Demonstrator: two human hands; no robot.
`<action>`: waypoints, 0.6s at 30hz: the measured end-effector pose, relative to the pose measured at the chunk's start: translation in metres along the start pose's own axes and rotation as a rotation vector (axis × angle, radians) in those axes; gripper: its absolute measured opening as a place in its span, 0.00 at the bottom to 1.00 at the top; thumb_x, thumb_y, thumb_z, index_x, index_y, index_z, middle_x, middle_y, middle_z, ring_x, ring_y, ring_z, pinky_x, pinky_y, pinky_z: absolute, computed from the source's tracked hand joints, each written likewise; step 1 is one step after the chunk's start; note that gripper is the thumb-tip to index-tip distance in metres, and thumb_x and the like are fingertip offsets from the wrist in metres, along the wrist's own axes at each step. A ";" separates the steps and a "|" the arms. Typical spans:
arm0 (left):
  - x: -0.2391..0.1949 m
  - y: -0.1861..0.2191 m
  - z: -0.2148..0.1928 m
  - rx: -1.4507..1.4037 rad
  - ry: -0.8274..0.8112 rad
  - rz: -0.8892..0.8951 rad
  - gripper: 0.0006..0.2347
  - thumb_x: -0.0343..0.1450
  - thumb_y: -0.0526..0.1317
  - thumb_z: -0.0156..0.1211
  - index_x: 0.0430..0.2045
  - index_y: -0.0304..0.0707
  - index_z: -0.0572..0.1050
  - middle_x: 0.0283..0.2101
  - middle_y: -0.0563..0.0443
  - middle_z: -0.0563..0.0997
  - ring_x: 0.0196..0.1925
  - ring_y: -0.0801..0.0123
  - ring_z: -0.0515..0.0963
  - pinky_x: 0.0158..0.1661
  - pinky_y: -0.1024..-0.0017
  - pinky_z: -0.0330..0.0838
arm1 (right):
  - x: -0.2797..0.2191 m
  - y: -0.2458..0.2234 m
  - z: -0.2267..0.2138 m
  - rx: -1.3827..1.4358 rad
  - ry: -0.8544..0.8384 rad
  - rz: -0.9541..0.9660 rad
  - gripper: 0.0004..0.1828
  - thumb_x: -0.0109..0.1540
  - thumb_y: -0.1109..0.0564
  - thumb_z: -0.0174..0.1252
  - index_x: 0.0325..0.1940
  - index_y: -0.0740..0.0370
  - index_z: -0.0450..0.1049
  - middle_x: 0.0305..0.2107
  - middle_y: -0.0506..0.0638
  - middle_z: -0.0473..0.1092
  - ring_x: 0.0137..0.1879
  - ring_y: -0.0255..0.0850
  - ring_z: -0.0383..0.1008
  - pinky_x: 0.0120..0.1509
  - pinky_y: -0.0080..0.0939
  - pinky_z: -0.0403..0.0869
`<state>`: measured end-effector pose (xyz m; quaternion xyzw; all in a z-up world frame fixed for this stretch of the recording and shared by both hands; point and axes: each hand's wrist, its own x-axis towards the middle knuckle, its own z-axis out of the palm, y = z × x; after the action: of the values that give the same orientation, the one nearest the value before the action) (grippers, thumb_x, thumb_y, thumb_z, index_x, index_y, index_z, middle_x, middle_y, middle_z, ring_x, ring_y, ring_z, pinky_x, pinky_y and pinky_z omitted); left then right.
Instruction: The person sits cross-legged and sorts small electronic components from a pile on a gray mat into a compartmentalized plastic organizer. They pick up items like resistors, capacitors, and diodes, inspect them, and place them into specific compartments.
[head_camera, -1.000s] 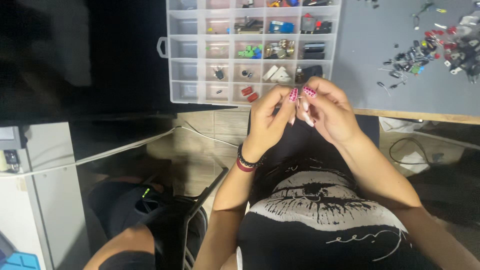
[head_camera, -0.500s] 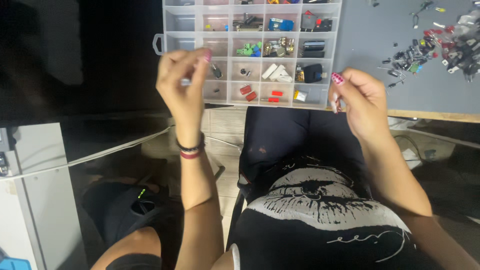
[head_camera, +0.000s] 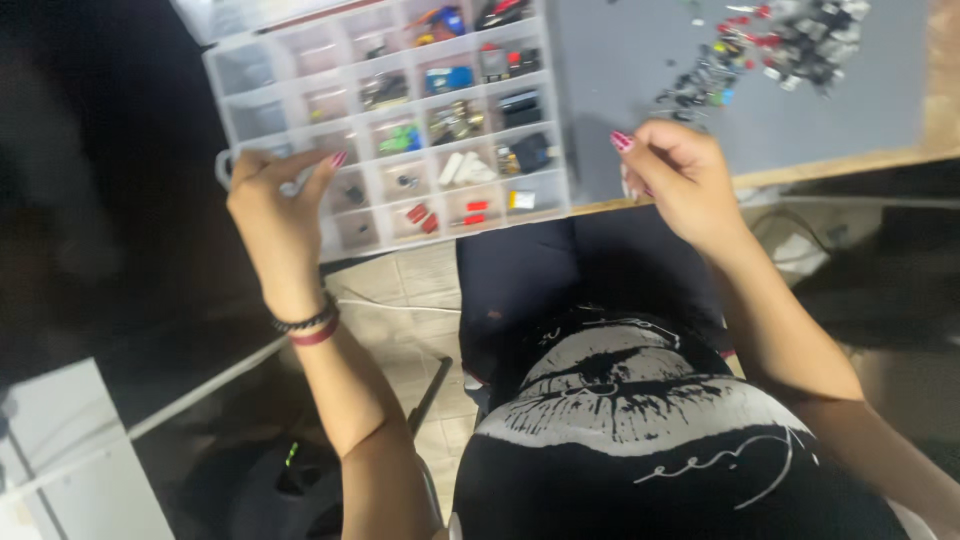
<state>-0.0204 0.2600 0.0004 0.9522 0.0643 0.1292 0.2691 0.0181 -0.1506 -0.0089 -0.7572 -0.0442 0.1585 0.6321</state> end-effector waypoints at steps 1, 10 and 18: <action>-0.002 0.002 0.002 -0.012 -0.015 0.020 0.08 0.70 0.39 0.78 0.41 0.43 0.88 0.32 0.53 0.65 0.34 0.63 0.71 0.40 0.66 0.66 | -0.002 0.000 -0.005 -0.001 0.027 0.007 0.19 0.76 0.58 0.51 0.29 0.60 0.66 0.19 0.45 0.64 0.27 0.30 0.64 0.36 0.28 0.64; -0.023 0.052 0.019 -0.025 0.210 0.043 0.10 0.74 0.32 0.73 0.48 0.34 0.85 0.36 0.48 0.69 0.31 0.67 0.65 0.37 0.69 0.64 | 0.026 0.015 -0.081 -0.163 0.233 -0.269 0.11 0.73 0.69 0.64 0.45 0.60 0.68 0.38 0.46 0.68 0.40 0.32 0.69 0.49 0.31 0.73; -0.035 0.129 0.047 -0.316 0.200 -0.045 0.06 0.74 0.38 0.66 0.40 0.35 0.82 0.43 0.44 0.81 0.50 0.59 0.78 0.51 0.64 0.73 | 0.107 0.074 -0.137 -0.647 0.339 -0.166 0.35 0.76 0.56 0.77 0.24 0.59 0.60 0.23 0.44 0.61 0.32 0.37 0.60 0.42 0.43 0.57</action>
<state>-0.0343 0.1204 0.0226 0.8787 0.0910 0.2259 0.4105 0.1502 -0.2658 -0.0802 -0.9272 -0.0479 -0.0430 0.3690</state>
